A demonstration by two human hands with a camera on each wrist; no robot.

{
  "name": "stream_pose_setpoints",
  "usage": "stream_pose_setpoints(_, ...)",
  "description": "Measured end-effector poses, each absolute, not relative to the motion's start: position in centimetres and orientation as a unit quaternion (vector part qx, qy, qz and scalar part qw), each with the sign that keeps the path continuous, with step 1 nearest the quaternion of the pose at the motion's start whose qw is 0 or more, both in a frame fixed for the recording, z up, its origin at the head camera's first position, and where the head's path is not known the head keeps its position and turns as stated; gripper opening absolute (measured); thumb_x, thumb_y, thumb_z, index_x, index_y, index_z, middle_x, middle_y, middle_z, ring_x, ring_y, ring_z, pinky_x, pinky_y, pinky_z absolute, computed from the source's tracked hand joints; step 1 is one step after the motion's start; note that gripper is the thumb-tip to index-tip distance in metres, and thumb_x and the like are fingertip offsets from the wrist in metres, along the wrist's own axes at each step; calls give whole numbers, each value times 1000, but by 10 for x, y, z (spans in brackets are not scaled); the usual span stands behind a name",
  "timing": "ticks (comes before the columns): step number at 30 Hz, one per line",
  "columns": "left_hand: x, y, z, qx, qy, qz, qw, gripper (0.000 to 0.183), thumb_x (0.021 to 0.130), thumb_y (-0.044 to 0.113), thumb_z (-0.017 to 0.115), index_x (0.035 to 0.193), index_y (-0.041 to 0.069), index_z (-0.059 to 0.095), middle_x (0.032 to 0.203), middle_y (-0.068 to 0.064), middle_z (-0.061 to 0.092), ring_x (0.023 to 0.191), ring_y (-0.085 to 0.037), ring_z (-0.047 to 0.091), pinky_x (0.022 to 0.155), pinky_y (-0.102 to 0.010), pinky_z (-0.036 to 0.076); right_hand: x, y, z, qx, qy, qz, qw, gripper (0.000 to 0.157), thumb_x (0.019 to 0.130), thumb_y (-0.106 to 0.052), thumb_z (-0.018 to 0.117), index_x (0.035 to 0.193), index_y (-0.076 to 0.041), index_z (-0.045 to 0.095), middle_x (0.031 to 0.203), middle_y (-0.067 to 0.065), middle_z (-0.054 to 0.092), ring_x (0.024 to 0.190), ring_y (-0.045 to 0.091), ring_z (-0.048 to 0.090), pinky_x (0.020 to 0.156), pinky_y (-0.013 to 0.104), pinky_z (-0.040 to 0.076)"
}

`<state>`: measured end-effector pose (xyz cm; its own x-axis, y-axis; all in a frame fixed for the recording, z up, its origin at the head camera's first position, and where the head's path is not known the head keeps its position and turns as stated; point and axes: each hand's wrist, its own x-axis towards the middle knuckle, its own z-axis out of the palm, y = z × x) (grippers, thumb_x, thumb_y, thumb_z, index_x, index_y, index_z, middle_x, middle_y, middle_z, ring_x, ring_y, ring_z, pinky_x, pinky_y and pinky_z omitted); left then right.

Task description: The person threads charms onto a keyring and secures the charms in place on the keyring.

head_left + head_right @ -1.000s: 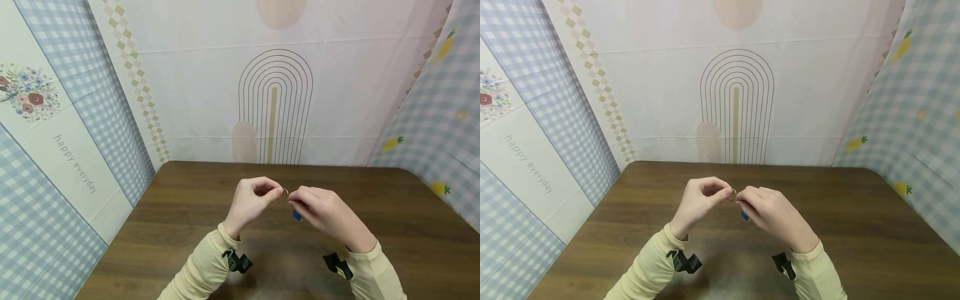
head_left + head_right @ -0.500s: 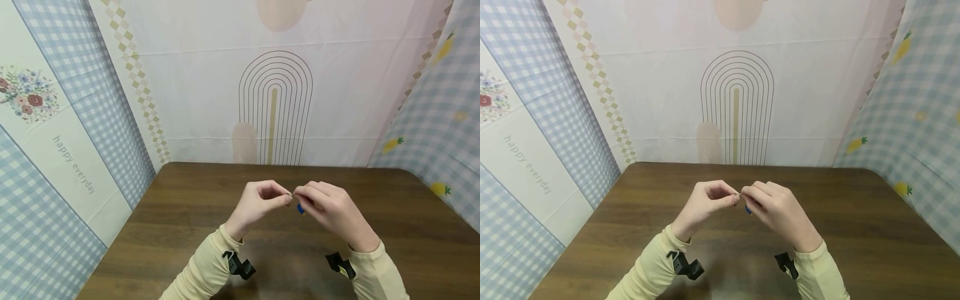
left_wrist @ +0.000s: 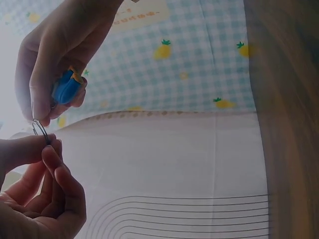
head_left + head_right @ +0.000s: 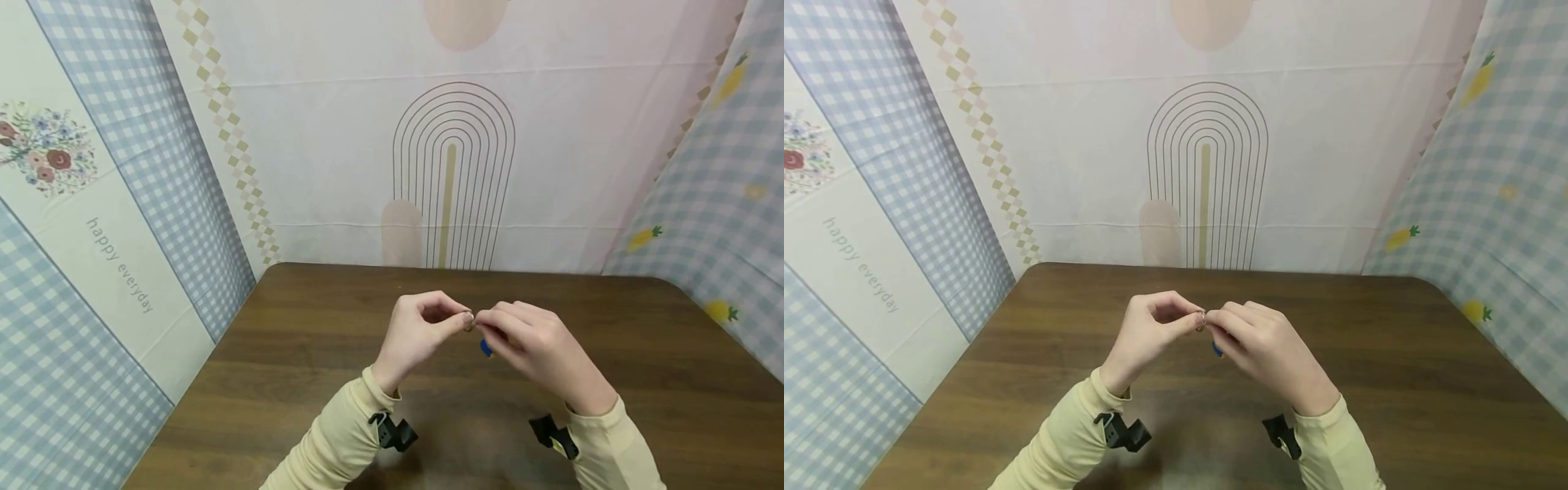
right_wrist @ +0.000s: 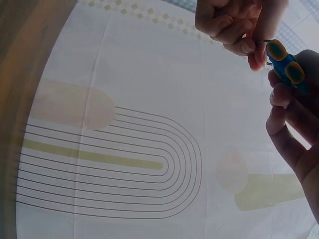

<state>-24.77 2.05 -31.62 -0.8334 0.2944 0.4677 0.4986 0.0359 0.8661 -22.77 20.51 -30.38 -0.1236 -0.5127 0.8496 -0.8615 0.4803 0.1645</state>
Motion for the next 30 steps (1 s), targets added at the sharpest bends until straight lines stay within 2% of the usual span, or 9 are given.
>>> stream_pose_setpoints(3,-247,21,-316,-275,-719,-633,83,7,83,10,75,85,3,75,80,-16,74,66,-12,68,58,-18,49,-228,206,-304,473,-726,189,462,30,102,-21,47,84,-6,67,72,-7,59,61,3,46,59,13,41)
stream_pose_setpoints(9,-247,22,-316,-269,-724,-629,90,5,82,10,75,84,5,75,79,-14,75,63,-2,65,56,-17,48,-229,208,-303,474,-727,185,461,30,102,-21,47,84,-6,66,72,-8,58,60,3,46,59,13,41)
stream_pose_setpoints(18,-249,22,-316,-263,-723,-630,102,4,82,10,75,83,6,76,80,-12,75,62,-7,64,54,-17,46,-229,207,-303,476,-729,176,460,30,102,-22,47,84,-8,67,71,-10,56,59,1,43,58,13,39)
stream_pose_setpoints(30,-244,17,-314,-261,-715,-642,92,6,83,9,75,84,4,75,81,-15,74,59,-1,61,53,-17,44,-223,202,-302,439,-743,191,468,31,102,-24,47,83,-8,66,70,-10,58,60,2,46,58,12,40)
